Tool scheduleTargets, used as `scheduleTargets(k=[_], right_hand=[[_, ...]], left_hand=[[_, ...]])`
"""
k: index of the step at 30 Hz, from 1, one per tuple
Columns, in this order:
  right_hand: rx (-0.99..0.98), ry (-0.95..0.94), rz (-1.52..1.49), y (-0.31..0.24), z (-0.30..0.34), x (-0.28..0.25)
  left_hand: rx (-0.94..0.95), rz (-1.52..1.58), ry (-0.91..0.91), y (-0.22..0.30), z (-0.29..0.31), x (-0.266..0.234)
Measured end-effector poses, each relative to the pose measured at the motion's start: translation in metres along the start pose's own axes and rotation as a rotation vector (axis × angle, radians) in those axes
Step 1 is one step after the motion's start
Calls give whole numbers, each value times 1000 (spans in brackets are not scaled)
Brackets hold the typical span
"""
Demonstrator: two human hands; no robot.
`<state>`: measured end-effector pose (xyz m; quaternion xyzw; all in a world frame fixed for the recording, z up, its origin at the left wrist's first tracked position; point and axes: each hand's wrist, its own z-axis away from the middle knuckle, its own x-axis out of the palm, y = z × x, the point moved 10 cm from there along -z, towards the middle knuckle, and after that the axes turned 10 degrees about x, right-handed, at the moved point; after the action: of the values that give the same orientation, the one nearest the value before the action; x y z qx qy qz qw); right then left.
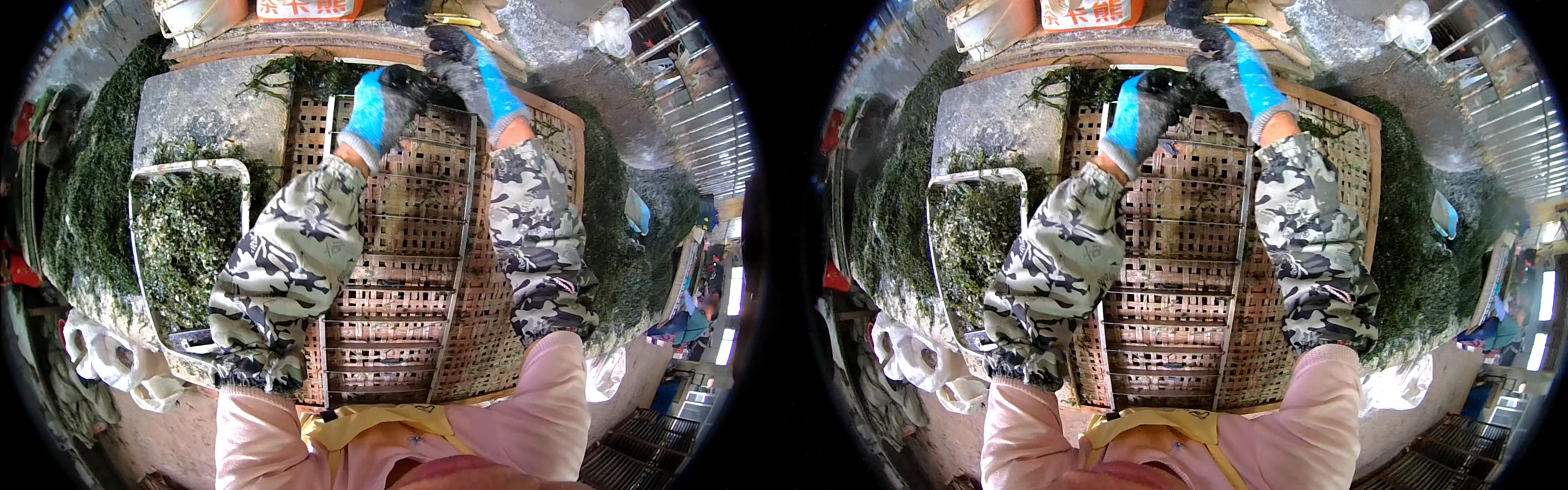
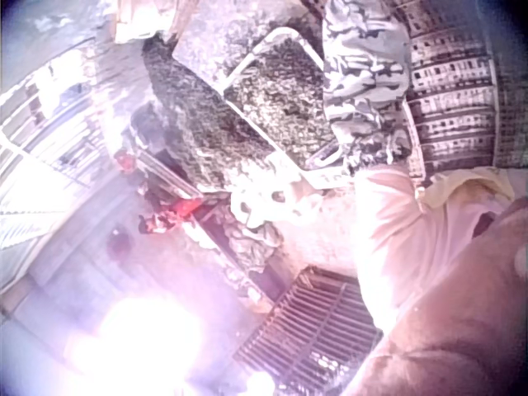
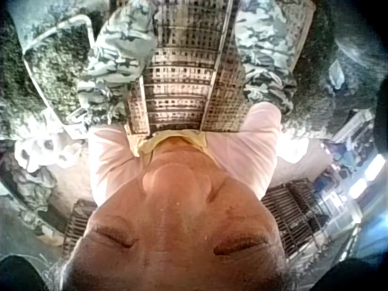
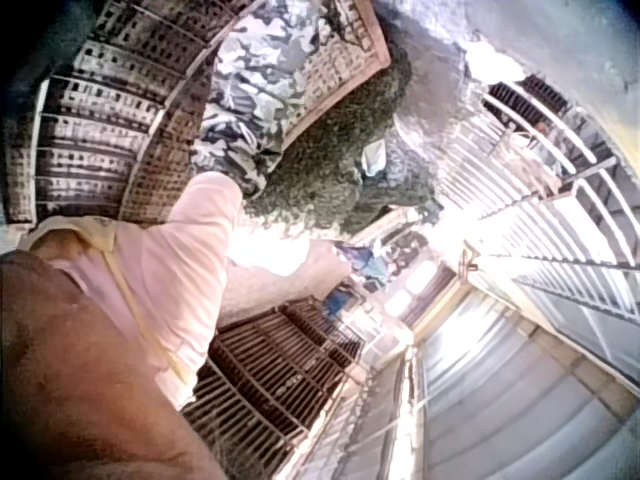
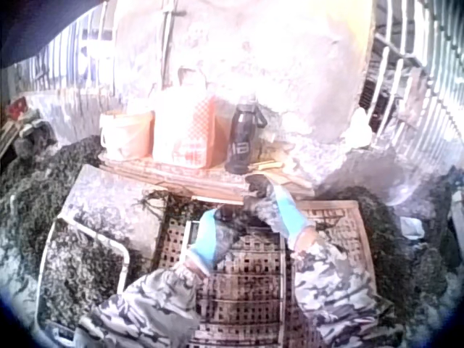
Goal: The person sifts and sorts green leafy plant material by hand on a bamboo rack and sifting frame, scoops material with a red plastic ladle, and transfers it into large white bags.
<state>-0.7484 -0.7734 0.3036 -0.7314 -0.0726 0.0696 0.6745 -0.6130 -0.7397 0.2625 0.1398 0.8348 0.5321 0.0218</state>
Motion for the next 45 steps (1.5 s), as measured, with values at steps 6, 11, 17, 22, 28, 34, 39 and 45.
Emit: scheduleTargets(k=[6, 11, 17, 22, 28, 34, 39, 45], right_hand=[[-28, 48, 310, -8, 18, -51], [104, 48, 125, 7, 29, -32], [166, -173, -266, 24, 43, 52], [114, -41, 17, 28, 35, -14], [192, 142, 298, 41, 32, -80], [-42, 331, 637, 22, 38, -70], [35, 314, 92, 27, 44, -104], [156, 75, -414, 22, 53, -16]], left_hand=[[-225, 102, 34, -10, -7, -38], [-147, 237, 58, -2, -21, -62], [-134, 363, -168, 38, -25, -46], [-133, 64, 35, 21, -28, -119], [-13, -860, -12, -4, -25, -131], [18, -966, 265, 20, -7, -173], [369, -1238, 170, 81, 16, -113], [425, -1484, -368, -4, 38, -11]])
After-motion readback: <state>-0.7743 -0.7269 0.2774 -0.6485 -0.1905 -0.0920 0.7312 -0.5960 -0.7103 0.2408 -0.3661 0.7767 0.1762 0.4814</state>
